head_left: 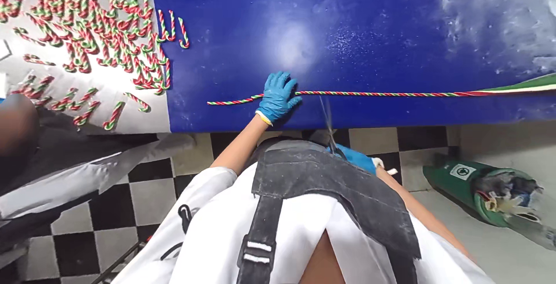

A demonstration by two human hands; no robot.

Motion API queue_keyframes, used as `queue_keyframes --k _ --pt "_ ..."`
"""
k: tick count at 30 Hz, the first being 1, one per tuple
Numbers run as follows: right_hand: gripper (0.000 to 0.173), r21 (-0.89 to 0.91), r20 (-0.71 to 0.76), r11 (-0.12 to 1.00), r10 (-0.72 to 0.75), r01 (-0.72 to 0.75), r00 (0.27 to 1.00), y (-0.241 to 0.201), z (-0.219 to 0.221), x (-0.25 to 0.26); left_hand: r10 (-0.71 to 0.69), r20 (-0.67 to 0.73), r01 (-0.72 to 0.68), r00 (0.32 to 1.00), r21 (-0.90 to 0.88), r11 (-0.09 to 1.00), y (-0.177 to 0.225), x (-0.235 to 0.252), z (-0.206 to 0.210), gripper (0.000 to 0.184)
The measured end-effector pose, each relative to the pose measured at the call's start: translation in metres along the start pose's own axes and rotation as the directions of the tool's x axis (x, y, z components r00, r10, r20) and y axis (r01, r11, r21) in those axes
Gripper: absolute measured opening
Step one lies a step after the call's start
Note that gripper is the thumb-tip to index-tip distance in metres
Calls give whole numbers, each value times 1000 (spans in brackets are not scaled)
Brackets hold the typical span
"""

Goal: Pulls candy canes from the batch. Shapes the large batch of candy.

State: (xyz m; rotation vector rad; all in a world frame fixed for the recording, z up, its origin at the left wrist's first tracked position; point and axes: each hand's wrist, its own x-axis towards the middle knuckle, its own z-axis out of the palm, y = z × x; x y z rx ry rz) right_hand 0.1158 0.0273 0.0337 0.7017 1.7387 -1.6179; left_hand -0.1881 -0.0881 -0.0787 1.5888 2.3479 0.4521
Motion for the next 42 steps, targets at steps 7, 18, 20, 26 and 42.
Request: queue_keyframes --k 7,18,20,26,42 --pt "54 387 119 922 -65 14 991 104 -40 -7 130 -36 -131 991 -37 991 71 48 42 32" --pt "36 366 -106 920 -108 140 988 79 -61 49 37 -70 -34 997 54 998 71 45 37 44" --pt "28 122 -70 978 -161 169 984 108 -82 20 68 -57 -65 996 47 997 86 53 37 61" --pt "48 139 169 986 65 -89 984 183 -141 -85 145 34 -145 989 -16 989 186 114 79 49" --pt "49 -221 -343 944 159 -245 926 126 -200 -30 -52 -55 46 997 -96 994 172 80 63 63"
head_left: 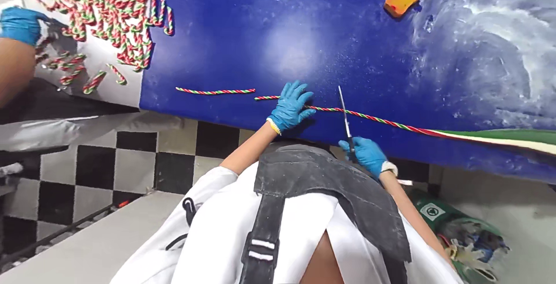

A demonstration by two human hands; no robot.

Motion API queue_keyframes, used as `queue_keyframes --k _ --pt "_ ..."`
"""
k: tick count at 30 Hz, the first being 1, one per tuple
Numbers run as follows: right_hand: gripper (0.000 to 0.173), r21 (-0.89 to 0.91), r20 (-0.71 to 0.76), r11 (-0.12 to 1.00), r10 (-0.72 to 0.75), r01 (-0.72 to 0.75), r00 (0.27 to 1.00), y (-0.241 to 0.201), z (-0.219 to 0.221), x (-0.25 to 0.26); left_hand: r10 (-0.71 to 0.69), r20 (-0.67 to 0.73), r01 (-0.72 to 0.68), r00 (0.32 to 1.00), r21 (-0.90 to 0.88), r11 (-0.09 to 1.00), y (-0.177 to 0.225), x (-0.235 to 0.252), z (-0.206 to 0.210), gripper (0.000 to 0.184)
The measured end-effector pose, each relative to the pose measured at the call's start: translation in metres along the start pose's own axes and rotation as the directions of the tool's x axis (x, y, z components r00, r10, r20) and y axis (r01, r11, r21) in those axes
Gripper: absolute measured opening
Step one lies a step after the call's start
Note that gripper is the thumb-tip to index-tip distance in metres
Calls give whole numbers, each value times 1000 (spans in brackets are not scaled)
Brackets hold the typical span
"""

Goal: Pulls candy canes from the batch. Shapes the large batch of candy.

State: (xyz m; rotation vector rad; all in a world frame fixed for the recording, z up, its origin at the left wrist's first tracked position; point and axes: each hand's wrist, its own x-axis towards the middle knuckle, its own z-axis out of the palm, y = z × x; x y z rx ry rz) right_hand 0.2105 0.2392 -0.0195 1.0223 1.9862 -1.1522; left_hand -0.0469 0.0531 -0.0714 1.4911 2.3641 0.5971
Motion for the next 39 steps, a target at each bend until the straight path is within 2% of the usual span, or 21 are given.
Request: queue_keyframes --k 2,3,6,8,11,13,15,18,21,25,29,32,36,39 --pt "55 -353 -150 929 62 -112 987 -29 -34 2 -122 -70 124 990 34 992 -34 -25 -25 62" --pt "54 -458 -231 870 84 -184 969 -48 -48 5 -188 -102 195 977 66 979 -56 -38 -37 61" --pt "43 -542 -427 780 65 -313 902 -94 -69 32 -382 -174 407 908 142 903 -131 -85 -81 60" --pt "43 -580 -476 782 -98 -228 874 -107 -68 58 -484 -192 513 854 158 844 -182 -118 -113 62" --pt "69 -676 -362 729 -457 109 812 -102 -42 90 -526 -102 536 844 142 832 -249 -165 -142 62" --pt "85 -688 -321 694 -555 214 767 -91 -10 109 -477 -65 481 876 139 865 -278 -184 -145 47" --pt "89 -674 -373 697 -605 242 704 -78 21 123 -442 -110 453 890 115 884 -294 -191 -146 37" --pt "89 -669 -449 708 -627 226 637 -90 44 135 -444 -192 465 875 78 882 -298 -184 -141 38" --pt "87 -694 -377 668 -656 269 654 -135 65 145 -414 -202 436 888 83 896 -280 -161 -128 44" --pt "85 -691 -324 642 -687 333 650 -221 109 158 -313 -155 325 937 63 944 -226 -119 -99 53" --pt "80 -600 -404 717 -654 354 640 -281 153 168 -354 -71 357 933 50 933 -166 -89 -69 67" --pt "58 -453 -549 783 -621 425 559 -280 165 169 -472 -100 480 876 66 875 -142 -72 -54 81" --pt "56 -356 -618 785 -604 507 502 -239 149 158 -515 -208 549 832 166 819 -152 -43 -46 84" --pt "56 -358 -653 783 -600 509 462 -200 140 147 -491 -272 552 827 235 800 -175 -7 -62 83"
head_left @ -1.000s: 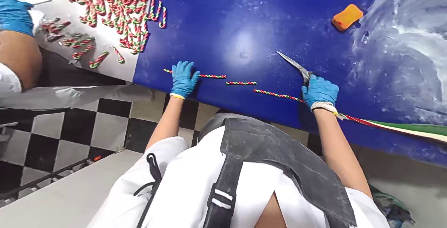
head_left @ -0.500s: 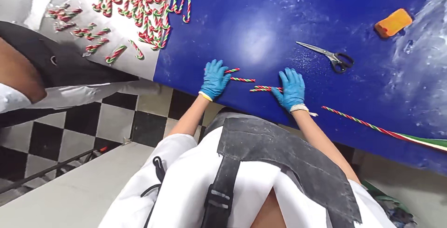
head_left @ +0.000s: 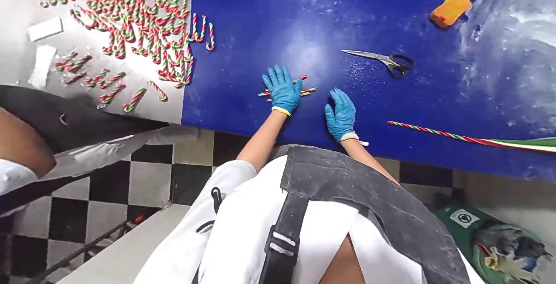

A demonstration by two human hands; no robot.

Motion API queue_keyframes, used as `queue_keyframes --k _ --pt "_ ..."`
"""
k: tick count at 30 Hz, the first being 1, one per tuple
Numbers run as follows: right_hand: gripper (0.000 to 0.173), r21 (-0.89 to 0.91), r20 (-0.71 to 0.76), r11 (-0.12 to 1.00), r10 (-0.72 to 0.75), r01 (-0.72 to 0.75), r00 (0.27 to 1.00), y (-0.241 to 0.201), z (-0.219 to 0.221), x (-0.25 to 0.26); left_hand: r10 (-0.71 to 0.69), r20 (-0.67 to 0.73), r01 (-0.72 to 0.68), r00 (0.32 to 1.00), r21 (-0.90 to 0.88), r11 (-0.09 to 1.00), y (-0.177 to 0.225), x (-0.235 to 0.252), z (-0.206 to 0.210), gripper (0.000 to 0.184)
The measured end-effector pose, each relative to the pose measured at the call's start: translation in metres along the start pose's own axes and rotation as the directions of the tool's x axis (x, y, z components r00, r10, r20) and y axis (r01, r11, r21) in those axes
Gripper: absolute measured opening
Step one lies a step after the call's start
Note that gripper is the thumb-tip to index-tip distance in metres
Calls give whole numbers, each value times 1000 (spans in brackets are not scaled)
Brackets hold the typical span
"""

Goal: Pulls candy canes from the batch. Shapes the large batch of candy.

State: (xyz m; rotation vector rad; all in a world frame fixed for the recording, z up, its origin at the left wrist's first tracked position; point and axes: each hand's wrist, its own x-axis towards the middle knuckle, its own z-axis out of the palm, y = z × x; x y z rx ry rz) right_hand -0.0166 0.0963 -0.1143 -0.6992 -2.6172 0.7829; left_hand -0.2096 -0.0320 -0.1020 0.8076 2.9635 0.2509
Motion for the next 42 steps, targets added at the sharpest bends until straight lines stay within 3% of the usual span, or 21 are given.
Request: queue_keyframes --k 6,8,10,12,14,16,18,20,22,25,28,30,34,38,42 --pt "52 -105 27 982 -153 155 988 80 -76 -62 -65 10 65 998 33 997 -1 99 -25 77" --pt "47 -192 83 962 -180 192 980 125 -122 -86 -84 -16 84 996 -5 996 18 107 -34 78" --pt "45 -283 101 951 -101 126 990 180 -178 -109 -36 -53 34 998 -32 999 52 90 -35 77" --pt "46 -401 76 914 93 -55 993 242 -238 -125 125 -32 -126 992 -44 991 104 50 -30 73" --pt "54 -519 68 819 325 -245 943 305 -304 -131 349 32 -345 937 -92 934 172 0 -16 70" --pt "71 -618 39 703 474 -351 880 365 -358 -134 541 101 -516 835 -198 833 249 -49 4 67" --pt "91 -680 18 632 522 -372 853 408 -390 -136 690 209 -627 693 -297 720 330 -91 24 69" --pt "98 -707 22 617 506 -345 862 430 -399 -131 783 298 -706 545 -341 621 411 -126 45 71" --pt "96 -714 19 616 494 -334 869 439 -393 -122 827 343 -759 446 -344 552 487 -155 69 74" --pt "89 -706 25 627 487 -329 873 444 -386 -112 846 315 -793 430 -317 521 585 -178 96 74" --pt "84 -714 96 643 481 -276 871 442 -396 -110 856 331 -812 398 -307 497 645 -181 98 73" --pt "74 -734 137 632 495 -248 858 439 -403 -104 827 407 -780 389 -332 530 662 -177 88 66" --pt "46 -773 202 585 594 -246 779 420 -400 -86 665 616 -523 422 -434 734 655 -165 57 30" --pt "20 -785 350 597 649 -166 675 387 -393 -70 700 657 -554 280 -486 677 627 -151 34 38" --pt "25 -797 459 600 672 -65 582 380 -383 -69 687 712 -511 142 -542 667 585 -144 36 47"
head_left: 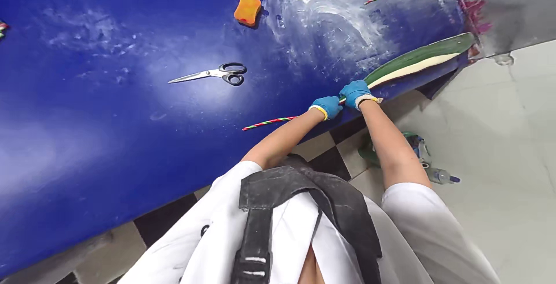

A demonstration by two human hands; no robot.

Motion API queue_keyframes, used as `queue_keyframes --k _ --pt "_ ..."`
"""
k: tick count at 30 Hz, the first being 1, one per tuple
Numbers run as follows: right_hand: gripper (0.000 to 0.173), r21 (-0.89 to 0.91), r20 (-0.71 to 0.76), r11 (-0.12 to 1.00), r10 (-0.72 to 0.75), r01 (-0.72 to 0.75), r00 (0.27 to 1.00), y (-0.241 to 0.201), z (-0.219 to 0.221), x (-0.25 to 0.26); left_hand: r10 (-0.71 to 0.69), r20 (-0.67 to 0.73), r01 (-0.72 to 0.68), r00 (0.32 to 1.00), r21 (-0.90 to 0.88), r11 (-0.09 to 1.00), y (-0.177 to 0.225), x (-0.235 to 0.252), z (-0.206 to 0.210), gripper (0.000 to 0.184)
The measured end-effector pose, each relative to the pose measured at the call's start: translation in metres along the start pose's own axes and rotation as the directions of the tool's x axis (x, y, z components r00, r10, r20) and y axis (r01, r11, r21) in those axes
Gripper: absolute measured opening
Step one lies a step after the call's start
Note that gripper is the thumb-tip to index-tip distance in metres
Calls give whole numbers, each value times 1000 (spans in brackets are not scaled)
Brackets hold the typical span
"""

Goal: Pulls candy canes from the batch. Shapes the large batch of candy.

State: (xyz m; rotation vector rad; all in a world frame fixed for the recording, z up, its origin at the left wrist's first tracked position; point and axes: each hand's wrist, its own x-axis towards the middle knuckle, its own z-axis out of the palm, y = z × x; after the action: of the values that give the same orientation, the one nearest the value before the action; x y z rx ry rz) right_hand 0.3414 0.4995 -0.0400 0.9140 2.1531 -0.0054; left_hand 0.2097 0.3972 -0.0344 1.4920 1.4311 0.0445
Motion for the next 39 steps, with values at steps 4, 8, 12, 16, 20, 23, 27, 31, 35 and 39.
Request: queue_keyframes --k 4,8,12,16,20,23,27,31,35,39 --pt "28 -22 38 999 29 -29 999 -28 -11 5 34 -1 -34 999 -136 990 -54 -52 8 49" --pt "25 10 9 998 59 -59 998 -46 -12 1 40 -15 -42 999 -186 982 -102 -127 22 52" --pt "24 -10 7 996 94 -94 996 -45 -10 7 27 -19 -31 999 -227 973 -150 -205 32 53" --pt "20 -7 0 998 70 -70 998 -44 -13 4 -95 -53 62 994 -446 893 -225 -283 42 46" --pt "17 -36 3 999 14 -14 1000 -40 -12 6 -405 9 341 914 -558 757 -298 -370 51 45" --pt "14 -31 -4 999 -23 23 1000 -35 -12 6 -753 -48 663 656 -440 606 -320 -432 61 45" --pt "13 -17 -25 998 -53 53 998 -33 -11 6 -741 -610 847 281 -206 490 -264 -407 100 42" --pt "15 -1 -66 996 -88 88 994 -29 -7 5 -555 -686 613 470 -199 765 -201 -294 130 81" --pt "17 46 -65 995 -86 89 994 -29 -5 5 -558 -782 726 279 -209 655 -213 -224 101 104" --pt "21 54 -30 996 -73 75 997 -33 -12 1 -644 -741 758 188 -308 575 -252 -199 27 99"
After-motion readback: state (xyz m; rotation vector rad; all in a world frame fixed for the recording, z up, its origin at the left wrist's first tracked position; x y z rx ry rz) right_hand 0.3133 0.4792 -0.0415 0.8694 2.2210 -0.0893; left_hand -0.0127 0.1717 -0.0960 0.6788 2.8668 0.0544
